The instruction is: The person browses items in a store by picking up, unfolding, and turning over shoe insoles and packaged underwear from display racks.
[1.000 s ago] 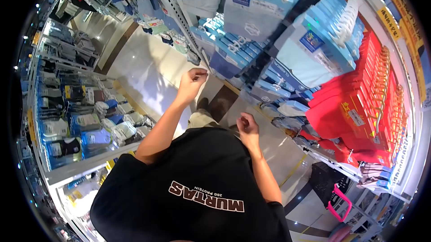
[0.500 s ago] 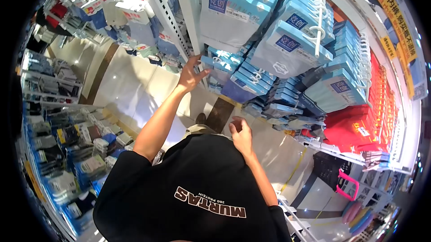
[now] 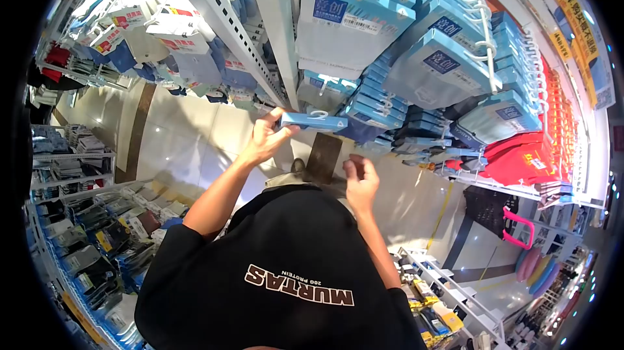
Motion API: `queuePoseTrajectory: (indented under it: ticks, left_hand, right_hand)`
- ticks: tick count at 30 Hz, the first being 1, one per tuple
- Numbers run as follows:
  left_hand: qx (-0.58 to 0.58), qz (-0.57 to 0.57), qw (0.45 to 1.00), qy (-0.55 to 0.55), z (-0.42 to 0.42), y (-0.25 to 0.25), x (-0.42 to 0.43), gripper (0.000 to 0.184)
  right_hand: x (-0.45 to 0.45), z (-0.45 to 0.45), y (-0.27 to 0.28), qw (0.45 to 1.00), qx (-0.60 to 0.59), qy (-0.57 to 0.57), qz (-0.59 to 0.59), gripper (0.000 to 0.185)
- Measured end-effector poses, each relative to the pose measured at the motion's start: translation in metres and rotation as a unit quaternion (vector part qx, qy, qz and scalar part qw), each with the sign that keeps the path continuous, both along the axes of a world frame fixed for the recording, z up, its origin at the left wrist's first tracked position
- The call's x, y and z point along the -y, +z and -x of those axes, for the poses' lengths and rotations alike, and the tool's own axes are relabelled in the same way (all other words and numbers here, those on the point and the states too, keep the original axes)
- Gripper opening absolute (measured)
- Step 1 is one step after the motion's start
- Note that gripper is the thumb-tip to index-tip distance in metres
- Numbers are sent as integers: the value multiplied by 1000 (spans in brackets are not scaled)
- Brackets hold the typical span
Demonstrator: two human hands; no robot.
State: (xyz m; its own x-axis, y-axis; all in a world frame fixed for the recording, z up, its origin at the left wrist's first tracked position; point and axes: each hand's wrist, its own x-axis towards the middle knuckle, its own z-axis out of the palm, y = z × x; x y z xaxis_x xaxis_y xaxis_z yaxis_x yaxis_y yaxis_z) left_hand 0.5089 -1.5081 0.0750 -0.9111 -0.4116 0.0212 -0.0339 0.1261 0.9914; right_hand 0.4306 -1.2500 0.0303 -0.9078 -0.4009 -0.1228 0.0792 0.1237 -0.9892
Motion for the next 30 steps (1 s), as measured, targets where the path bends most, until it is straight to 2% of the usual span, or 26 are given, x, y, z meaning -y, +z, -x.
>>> queuePoseTrajectory:
  ticks: [1, 3, 4, 5, 7, 8, 11, 15, 16, 19, 20, 23, 24, 25, 27, 28, 30]
  left_hand:
    - [-6, -28, 999, -19, -7, 1, -3, 22]
    - [-67, -206, 976, 18, -12, 6, -26, 22]
    - [-74, -237, 968, 28, -13, 0, -34, 24]
    - [-63, -308, 949, 27, -13, 10, -43, 26]
    - [-33, -330, 943, 14, -9, 16, -59, 30]
    - [-32, -334, 942, 30, -7, 24, -67, 31]
    - [70, -372, 922, -84, -19, 27, -63, 31]
    - [46, -318, 941, -108, -29, 30, -63, 29]
    - [62, -310, 945, -89, -33, 34, -66, 28]
    - [70, -307, 946, -73, -42, 38, -71, 27]
    - [86, -310, 943, -86, -46, 41, -69, 26]
    - [93, -380, 920, -35, -48, 44, -73, 26]
    - [88, -379, 921, -36, -50, 39, -72, 27]
    - [83, -372, 924, -28, -50, 39, -71, 26]
    - [68, -360, 930, -17, -48, 41, -69, 26]
    - [68, -338, 938, -23, -48, 38, -67, 26]
    - [74, -392, 917, 1, -44, 40, -69, 28]
  right_hand:
    - [5, 1, 9, 1000, -11, -14, 14, 35]
    - [16, 7, 28, 996, -30, 11, 88, 44]
    - [28, 10, 48, 988, -22, 49, 146, 51]
    - [38, 9, 59, 984, -26, 52, 170, 47]
    - [41, 11, 70, 991, 9, 83, 104, 42]
    - [46, 11, 80, 992, 12, 60, 108, 35]
    - [50, 14, 82, 985, 26, 29, 166, 34]
    - [54, 16, 87, 974, 141, -6, 177, 38]
    - [50, 17, 73, 972, 149, 7, 180, 47]
    - [39, 8, 60, 994, 77, -3, 74, 55]
    - [31, 5, 49, 999, -13, -34, -4, 57]
    - [17, -5, 61, 996, -79, 13, 29, 54]
    - [10, -10, 68, 994, -66, 89, 10, 54]
    - [9, -10, 93, 971, -73, 227, -17, 55]
    - [27, -23, 127, 927, -185, 317, -71, 57]
    - [34, -31, 127, 931, -190, 298, -92, 57]
    - [44, -38, 126, 932, -205, 263, -138, 57]
